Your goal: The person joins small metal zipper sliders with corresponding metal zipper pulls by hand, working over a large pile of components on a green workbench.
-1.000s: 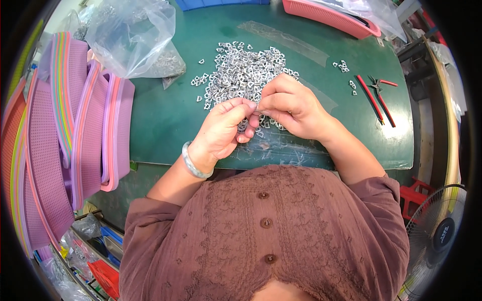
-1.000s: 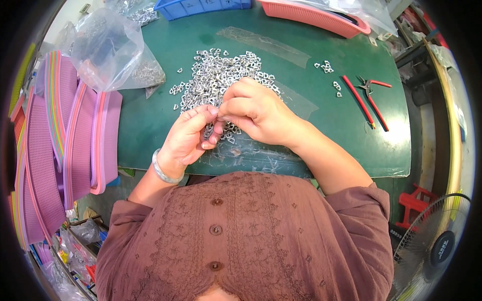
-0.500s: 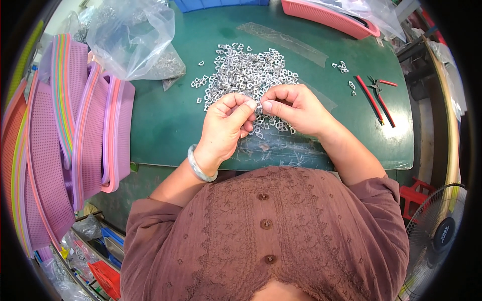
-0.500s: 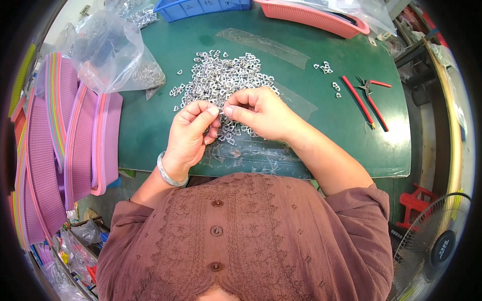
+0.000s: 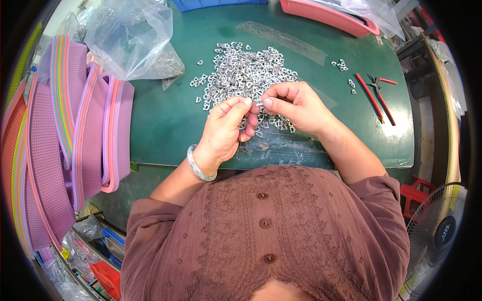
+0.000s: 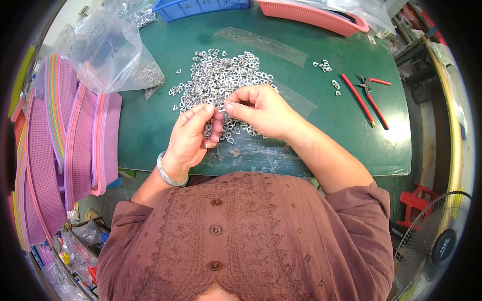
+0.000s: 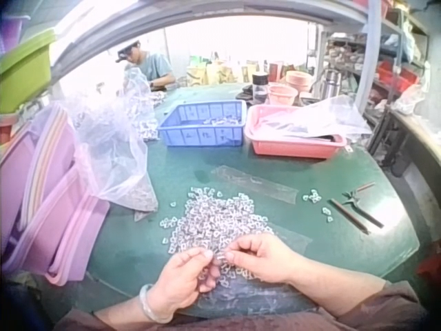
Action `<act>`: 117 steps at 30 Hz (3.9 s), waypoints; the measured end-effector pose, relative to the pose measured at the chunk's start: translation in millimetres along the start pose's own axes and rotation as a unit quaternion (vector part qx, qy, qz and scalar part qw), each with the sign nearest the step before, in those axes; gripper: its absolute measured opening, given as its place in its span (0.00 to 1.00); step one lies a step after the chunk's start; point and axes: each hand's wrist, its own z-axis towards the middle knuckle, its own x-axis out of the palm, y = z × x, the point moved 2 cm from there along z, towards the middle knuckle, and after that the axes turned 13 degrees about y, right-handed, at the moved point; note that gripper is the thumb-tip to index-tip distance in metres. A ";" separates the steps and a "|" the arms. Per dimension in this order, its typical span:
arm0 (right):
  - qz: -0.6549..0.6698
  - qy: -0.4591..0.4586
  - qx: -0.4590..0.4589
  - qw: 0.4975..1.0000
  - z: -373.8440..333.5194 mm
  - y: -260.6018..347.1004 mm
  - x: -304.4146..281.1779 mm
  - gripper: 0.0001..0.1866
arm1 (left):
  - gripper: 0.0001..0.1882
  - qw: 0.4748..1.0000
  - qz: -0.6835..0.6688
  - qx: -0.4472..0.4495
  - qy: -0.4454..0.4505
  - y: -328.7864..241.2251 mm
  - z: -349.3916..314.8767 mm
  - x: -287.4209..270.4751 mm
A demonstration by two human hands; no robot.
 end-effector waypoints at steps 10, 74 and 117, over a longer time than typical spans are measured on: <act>-0.082 -0.018 -0.060 0.995 1.3 1.9 1.0 0.06 | 0.08 1.000 -0.021 0.005 0.000 0.1 0.1 -0.7; -0.034 0.003 0.004 0.999 -0.3 2.7 -4.8 0.04 | 0.06 0.996 0.083 0.004 -0.015 0.8 2.8 -1.3; -0.547 0.005 -0.109 0.830 1.4 -2.0 -2.7 0.05 | 0.08 0.997 -0.073 0.023 0.031 1.3 5.4 -17.3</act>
